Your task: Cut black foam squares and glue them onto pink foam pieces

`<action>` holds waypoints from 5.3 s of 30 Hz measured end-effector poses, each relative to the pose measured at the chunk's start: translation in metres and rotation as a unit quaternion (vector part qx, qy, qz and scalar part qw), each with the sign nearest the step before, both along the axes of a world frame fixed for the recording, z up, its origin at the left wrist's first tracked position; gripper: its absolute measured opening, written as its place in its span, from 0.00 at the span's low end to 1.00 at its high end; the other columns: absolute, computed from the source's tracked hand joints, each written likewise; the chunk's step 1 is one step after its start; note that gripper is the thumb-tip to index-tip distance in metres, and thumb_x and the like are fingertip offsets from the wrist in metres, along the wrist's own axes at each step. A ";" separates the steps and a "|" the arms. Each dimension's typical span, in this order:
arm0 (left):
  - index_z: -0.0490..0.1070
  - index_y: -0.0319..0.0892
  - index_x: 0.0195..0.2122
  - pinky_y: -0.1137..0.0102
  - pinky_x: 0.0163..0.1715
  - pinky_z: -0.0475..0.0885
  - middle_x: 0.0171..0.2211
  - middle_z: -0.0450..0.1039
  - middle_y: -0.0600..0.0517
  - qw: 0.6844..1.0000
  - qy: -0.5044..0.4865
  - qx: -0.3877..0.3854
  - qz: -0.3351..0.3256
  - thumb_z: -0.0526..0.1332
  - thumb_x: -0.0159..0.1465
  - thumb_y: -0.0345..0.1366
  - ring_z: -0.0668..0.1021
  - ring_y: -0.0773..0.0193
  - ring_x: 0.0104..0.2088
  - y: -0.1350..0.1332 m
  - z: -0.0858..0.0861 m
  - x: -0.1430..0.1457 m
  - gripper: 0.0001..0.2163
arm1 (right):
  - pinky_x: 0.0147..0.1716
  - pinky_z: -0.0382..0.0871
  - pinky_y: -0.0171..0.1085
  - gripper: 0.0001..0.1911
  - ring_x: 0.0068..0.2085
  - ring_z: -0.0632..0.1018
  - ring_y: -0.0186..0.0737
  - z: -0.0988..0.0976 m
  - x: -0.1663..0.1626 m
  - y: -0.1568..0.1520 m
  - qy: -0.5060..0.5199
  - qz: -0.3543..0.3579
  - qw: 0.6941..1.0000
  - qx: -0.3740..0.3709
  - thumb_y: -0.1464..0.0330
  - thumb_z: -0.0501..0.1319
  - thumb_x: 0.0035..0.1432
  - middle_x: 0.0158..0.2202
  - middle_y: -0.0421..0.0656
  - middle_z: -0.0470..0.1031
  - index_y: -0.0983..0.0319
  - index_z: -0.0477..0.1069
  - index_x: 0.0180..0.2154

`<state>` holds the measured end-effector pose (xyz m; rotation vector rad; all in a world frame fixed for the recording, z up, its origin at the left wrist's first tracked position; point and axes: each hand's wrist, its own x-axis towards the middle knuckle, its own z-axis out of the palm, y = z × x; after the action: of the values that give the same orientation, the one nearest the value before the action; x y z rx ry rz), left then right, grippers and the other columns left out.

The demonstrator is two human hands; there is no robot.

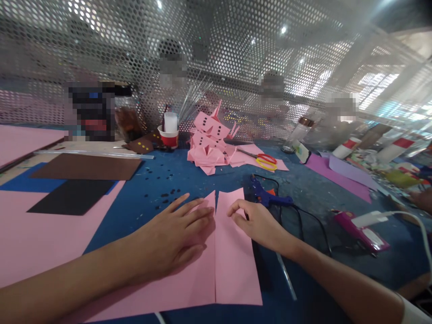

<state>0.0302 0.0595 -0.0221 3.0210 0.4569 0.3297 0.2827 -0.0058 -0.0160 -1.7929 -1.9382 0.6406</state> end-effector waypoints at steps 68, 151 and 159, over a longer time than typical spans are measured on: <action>0.59 0.49 0.63 0.52 0.65 0.50 0.63 0.62 0.49 0.999 0.036 0.019 -0.023 0.51 0.69 0.47 0.64 0.52 0.63 -0.011 0.007 0.000 0.22 | 0.26 0.56 0.33 0.14 0.23 0.69 0.31 0.005 0.002 -0.014 -0.006 0.003 0.999 -0.042 0.74 0.54 0.57 0.27 0.34 0.76 0.54 0.74 0.40; 0.55 0.48 0.65 0.58 0.65 0.53 0.66 0.58 0.50 0.998 0.051 -0.029 -0.030 0.55 0.67 0.43 0.62 0.56 0.64 -0.024 0.013 0.000 0.25 | 0.35 0.63 0.34 0.11 0.30 0.75 0.34 0.009 0.003 -0.017 0.009 -0.004 1.000 -0.023 0.72 0.56 0.60 0.35 0.37 0.79 0.56 0.74 0.41; 0.57 0.49 0.64 0.55 0.66 0.48 0.64 0.61 0.50 0.998 0.045 -0.027 -0.037 0.55 0.67 0.43 0.63 0.55 0.64 -0.023 0.017 -0.001 0.24 | 0.37 0.64 0.35 0.13 0.34 0.77 0.36 0.009 0.004 -0.017 0.008 0.006 0.999 -0.033 0.74 0.55 0.59 0.34 0.38 0.79 0.56 0.75 0.40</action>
<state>0.0296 0.0364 -0.0053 2.9994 0.3539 0.1733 0.2871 -0.0229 -0.0073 -1.8118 -1.9400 0.7275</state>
